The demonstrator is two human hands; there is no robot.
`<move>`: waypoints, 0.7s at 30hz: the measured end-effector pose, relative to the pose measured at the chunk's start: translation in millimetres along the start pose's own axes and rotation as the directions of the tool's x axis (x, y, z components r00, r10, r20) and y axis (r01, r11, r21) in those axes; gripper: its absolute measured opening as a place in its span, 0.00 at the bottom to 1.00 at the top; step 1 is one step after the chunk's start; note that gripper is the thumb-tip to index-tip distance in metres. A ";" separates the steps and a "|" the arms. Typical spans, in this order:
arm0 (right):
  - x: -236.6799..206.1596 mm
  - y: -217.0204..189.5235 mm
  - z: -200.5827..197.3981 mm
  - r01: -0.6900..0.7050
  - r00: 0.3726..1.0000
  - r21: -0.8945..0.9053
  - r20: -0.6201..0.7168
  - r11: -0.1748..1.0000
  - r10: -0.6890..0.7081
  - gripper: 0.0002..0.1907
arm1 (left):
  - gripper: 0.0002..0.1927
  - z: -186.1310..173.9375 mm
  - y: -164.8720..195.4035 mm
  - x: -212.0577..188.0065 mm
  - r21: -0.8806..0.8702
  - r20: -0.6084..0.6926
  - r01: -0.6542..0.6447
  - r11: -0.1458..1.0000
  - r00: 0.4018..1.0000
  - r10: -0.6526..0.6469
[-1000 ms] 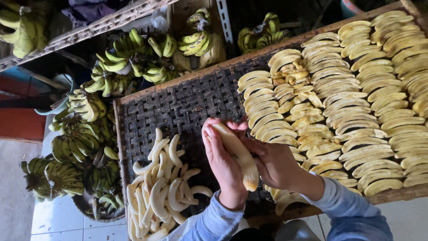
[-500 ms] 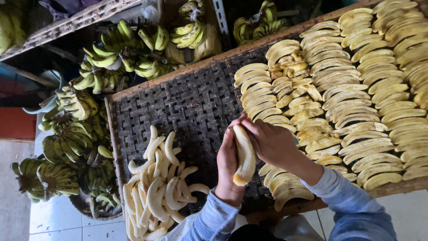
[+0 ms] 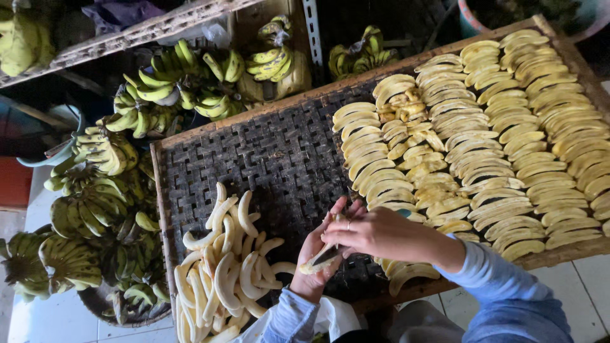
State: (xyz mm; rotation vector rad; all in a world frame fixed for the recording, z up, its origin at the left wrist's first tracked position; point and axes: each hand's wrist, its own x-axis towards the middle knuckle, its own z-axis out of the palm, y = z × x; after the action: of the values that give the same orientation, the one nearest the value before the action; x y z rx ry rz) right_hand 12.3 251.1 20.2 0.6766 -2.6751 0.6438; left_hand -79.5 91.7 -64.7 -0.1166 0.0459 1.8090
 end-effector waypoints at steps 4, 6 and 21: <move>5.4 -0.3 10.0 0.036 0.999 -0.007 0.036 0.999 -0.035 0.16 | 0.24 -6.7 11.0 -9.0 -0.107 -0.128 -0.010 0.994 0.992 -0.004; 4.9 5.5 15.7 -0.006 0.996 0.063 0.087 0.998 0.000 0.15 | 0.23 -15.3 16.0 -10.1 -0.110 -0.072 0.023 0.994 0.997 -0.031; 18.9 111.0 72.2 -0.029 0.998 0.011 -0.062 1.000 0.030 0.19 | 0.21 -99.0 93.3 66.7 -0.091 -0.166 0.062 0.994 0.983 -0.077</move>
State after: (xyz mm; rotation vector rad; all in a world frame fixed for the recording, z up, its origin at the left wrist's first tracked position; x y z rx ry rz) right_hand -73.1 296.0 -72.3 0.6110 -2.6306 0.6753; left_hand -180.4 124.6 -173.0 -0.3290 0.0838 1.7279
